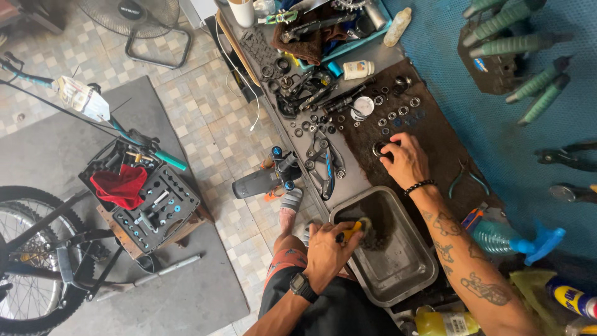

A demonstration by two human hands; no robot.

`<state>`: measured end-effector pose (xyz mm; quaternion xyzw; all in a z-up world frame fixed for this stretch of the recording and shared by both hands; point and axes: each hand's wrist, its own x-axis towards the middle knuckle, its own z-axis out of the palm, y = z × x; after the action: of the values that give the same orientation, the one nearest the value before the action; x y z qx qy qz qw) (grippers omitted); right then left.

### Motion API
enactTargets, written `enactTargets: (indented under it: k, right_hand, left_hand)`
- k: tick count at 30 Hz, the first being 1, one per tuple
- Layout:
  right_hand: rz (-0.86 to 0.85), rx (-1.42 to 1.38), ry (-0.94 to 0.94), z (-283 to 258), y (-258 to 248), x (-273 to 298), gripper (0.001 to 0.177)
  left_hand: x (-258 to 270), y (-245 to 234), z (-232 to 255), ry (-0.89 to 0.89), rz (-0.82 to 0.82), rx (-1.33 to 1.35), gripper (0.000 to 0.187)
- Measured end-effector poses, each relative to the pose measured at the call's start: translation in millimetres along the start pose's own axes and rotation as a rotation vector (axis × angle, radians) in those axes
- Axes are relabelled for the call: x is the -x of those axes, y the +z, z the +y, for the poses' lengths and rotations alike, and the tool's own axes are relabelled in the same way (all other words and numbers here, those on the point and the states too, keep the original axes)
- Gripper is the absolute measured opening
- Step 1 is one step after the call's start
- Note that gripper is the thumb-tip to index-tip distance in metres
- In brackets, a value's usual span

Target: The person scrubs small metal bicycle parts, including rings and bearings, in a metal tray filled with liquid using a yellow brush. They occasionally use a screwdriver to manipulate the parts while cleaning them.

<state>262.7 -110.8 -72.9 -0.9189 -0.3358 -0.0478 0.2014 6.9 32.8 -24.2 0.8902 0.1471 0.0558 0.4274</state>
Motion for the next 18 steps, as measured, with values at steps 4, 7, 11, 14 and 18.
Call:
enactTargets:
  k: [4,7,11,14,18]
  right_hand:
    - [-0.043,-0.023,-0.005,13.0,6.6,1.3,0.016]
    - [0.002,-0.177,0.002,27.9,11.5,0.7,0.018]
    - [-0.036,-0.505,0.295,29.7,-2.9,12.5,0.021]
    - [-0.016,-0.493,0.321,14.4,-30.2,44.2,0.021]
    - [-0.049,-0.555,0.487,-28.8,-52.5,131.4,0.019]
  left_hand:
    - [-3.8,1.4,-1.6,-0.036,-0.010,0.037,0.029]
    - [-2.1,0.7,-6.1,-0.028,0.052,0.042,0.031]
    - [-3.5,-0.1,-13.1,-0.078,-0.018,0.074,0.033]
    - [-10.0,0.6,-15.5,-0.124,-0.100,0.087,0.035]
    - [-23.1,0.0,-14.1,-0.056,-0.112,0.012,0.032]
